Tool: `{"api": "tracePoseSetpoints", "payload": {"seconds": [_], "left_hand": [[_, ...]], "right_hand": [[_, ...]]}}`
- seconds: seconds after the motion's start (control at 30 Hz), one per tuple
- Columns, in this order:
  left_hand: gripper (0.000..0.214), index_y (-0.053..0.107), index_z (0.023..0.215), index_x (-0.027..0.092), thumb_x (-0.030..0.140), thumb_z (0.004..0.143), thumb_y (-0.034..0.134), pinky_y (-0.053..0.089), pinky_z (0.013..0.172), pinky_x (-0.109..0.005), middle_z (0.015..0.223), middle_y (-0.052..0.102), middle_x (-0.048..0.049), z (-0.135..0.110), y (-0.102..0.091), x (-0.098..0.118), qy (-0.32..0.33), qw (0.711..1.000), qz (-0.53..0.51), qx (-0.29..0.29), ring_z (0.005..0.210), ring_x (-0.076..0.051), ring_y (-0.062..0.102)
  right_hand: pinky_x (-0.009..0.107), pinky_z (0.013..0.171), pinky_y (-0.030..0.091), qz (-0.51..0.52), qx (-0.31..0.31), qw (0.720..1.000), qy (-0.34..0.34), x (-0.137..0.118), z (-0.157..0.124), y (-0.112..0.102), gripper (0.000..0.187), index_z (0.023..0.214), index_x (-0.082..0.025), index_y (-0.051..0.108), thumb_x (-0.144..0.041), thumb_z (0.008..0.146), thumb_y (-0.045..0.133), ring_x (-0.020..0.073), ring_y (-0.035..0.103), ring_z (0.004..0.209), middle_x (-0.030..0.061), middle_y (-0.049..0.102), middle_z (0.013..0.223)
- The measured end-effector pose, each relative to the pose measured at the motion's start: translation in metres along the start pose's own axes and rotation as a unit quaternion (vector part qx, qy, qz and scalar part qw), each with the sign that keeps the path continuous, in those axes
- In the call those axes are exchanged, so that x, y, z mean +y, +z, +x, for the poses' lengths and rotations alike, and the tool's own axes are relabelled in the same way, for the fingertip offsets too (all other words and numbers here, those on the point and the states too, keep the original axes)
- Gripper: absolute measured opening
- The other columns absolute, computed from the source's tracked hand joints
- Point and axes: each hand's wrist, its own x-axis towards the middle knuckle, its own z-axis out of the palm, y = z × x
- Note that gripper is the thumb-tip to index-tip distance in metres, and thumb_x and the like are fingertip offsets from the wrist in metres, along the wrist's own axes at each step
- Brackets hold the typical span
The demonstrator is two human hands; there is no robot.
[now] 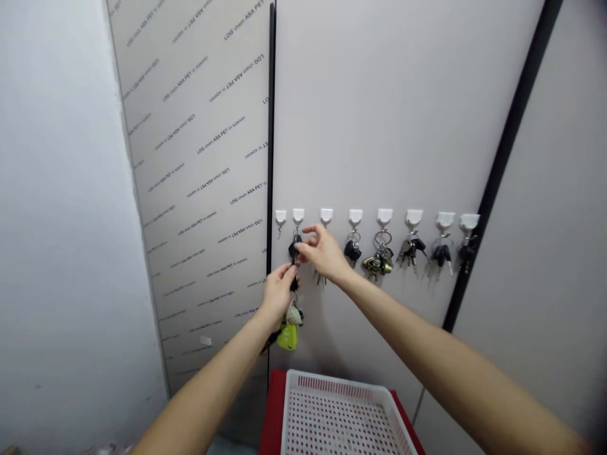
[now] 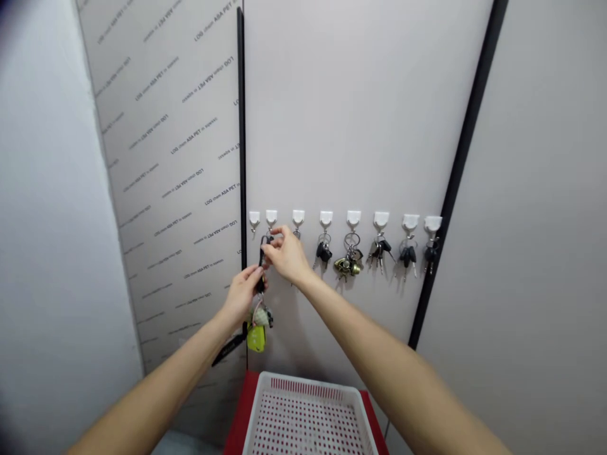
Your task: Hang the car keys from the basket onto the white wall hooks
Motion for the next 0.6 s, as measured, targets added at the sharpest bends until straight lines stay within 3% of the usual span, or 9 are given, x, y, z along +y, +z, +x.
{"api": "tracePoseSetpoints", "payload": {"seconds": [0.17, 0.3, 0.43, 0.6], "left_hand": [[0.016, 0.047, 0.061, 0.013, 0.028, 0.062, 0.044, 0.029, 0.041, -0.017, 0.045, 0.04, 0.0051, 0.031, -0.012, 0.013, 0.011, 0.997, -0.018, 0.071, 0.04, -0.005, 0.037], [0.015, 0.046, 0.057, 0.013, 0.028, 0.061, 0.043, 0.027, 0.038, -0.016, 0.041, 0.038, 0.0065, 0.048, -0.021, 0.008, 0.004, 0.994, 0.009, 0.105, 0.037, -0.004, 0.034], [0.019, 0.044, 0.051, 0.013, 0.03, 0.06, 0.044, 0.024, 0.037, -0.016, 0.038, 0.036, 0.0064, 0.055, -0.025, -0.005, -0.023, 0.992, 0.065, 0.106, 0.035, -0.004, 0.033], [0.016, 0.047, 0.051, 0.013, 0.026, 0.06, 0.045, 0.028, 0.041, -0.018, 0.041, 0.04, 0.0045, 0.054, -0.026, -0.008, -0.032, 0.99, 0.121, 0.07, 0.039, -0.006, 0.036]], "right_hand": [[0.018, 0.044, 0.039, -0.086, 0.037, 0.995, -0.02, -0.005, 0.036, 0.024, 0.016, 0.078, -0.016, 0.041, -0.018, 0.062, 0.042, 0.007, 0.049, 0.045, -0.0025, 0.05, 0.054], [0.019, 0.047, 0.04, -0.138, 0.046, 0.989, -0.005, -0.002, 0.048, 0.039, 0.017, 0.08, -0.015, 0.043, -0.015, 0.063, 0.04, 0.0077, 0.05, 0.047, -0.0005, 0.052, 0.056], [0.022, 0.054, 0.04, -0.231, 0.065, 0.971, -0.001, 0.005, 0.052, 0.044, 0.019, 0.08, -0.014, 0.046, -0.014, 0.062, 0.041, 0.0105, 0.052, 0.052, 0.003, 0.055, 0.06], [0.024, 0.057, 0.038, -0.303, 0.038, 0.952, -0.009, 0.004, 0.046, 0.042, 0.027, 0.089, -0.013, 0.047, -0.016, 0.063, 0.042, 0.0131, 0.052, 0.059, 0.0066, 0.056, 0.067]]}}
